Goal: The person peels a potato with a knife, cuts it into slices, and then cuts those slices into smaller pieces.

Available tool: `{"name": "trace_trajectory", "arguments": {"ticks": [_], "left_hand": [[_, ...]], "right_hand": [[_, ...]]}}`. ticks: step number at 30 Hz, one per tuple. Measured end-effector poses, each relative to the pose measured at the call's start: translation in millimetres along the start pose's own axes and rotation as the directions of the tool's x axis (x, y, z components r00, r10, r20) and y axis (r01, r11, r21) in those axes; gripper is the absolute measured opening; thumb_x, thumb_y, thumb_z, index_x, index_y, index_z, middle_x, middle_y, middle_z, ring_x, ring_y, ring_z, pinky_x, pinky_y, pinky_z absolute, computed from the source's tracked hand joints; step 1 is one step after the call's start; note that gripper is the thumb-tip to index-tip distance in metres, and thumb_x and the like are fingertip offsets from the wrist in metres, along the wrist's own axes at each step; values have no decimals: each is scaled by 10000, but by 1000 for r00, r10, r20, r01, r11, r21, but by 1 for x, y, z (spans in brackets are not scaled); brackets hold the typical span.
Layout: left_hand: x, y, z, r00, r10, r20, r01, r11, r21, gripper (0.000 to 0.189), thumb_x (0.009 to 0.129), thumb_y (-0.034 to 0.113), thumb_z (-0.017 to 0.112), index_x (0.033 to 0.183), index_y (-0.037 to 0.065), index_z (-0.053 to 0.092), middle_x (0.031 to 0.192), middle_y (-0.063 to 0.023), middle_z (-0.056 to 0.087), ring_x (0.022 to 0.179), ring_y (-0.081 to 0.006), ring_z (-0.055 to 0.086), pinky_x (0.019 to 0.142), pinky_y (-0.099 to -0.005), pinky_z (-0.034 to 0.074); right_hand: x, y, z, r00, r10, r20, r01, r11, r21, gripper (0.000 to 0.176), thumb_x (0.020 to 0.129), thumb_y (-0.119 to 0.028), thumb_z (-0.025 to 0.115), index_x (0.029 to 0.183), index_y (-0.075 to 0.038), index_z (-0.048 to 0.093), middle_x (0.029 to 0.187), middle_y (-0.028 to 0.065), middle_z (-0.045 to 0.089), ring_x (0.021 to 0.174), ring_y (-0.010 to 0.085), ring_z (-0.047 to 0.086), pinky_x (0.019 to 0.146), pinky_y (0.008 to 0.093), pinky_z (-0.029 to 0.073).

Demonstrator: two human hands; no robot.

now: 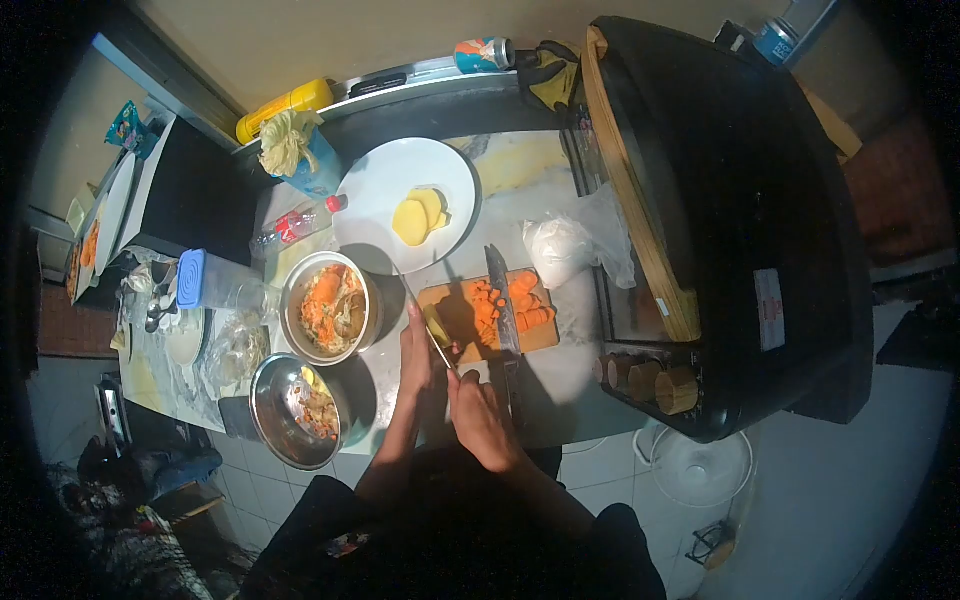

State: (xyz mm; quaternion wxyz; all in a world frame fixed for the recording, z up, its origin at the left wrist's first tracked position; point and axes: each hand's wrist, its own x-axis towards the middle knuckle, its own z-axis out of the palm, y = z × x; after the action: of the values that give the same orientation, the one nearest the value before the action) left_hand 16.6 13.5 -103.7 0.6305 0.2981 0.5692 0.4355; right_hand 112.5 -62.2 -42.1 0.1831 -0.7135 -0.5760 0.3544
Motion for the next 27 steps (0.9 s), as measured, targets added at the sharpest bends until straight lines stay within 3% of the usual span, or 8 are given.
{"name": "trace_trajectory", "arguments": {"ticks": [11, 15, 17, 20, 27], "left_hand": [[-11, 11, 7, 999, 37, 6, -37, 983, 181, 684, 937, 572, 254, 846, -30, 566, 622, -106, 583, 571, -168, 596, 532, -292, 461], [-7, 4, 4, 996, 71, 53, -80, 978, 192, 648, 935, 557, 305, 873, -32, 566, 636, -97, 587, 579, -157, 590, 562, -285, 464], [-6, 0, 5, 957, 289, 26, -274, 872, 405, 581, 928, 519, 394, 904, -37, 563, 679, -99, 599, 590, -153, 583, 569, -287, 463], [-13, 17, 5, 983, 163, 86, -183, 924, 335, 529, 916, 469, 471, 988, -47, 561, 727, -97, 605, 613, -155, 581, 593, -289, 464], [-11, 8, 7, 967, 251, 38, -254, 948, 193, 495, 929, 415, 469, 1114, -38, 544, 709, -55, 560, 641, -146, 553, 629, -270, 449]], "right_hand": [[6, -1, -6, 1000, 3, 13, -4, 998, 55, 356, 951, -240, 415, 795, 60, 527, 652, 299, 556, 660, 478, 559, 586, 540, 435], [9, -1, -5, 998, 14, 67, -18, 998, 62, 366, 956, -246, 400, 819, 68, 530, 685, 309, 559, 695, 479, 558, 618, 542, 435], [9, -1, -7, 997, 23, 75, -28, 998, 59, 382, 960, -257, 389, 827, 71, 533, 700, 311, 561, 709, 479, 556, 638, 542, 433], [10, 0, -8, 995, 41, 93, -47, 997, 55, 412, 965, -280, 370, 840, 74, 539, 726, 314, 565, 732, 478, 553, 670, 541, 431], [7, 1, -6, 996, 18, 90, -23, 999, 47, 430, 967, -297, 361, 837, 72, 539, 725, 308, 567, 735, 474, 554, 674, 534, 433]]}}
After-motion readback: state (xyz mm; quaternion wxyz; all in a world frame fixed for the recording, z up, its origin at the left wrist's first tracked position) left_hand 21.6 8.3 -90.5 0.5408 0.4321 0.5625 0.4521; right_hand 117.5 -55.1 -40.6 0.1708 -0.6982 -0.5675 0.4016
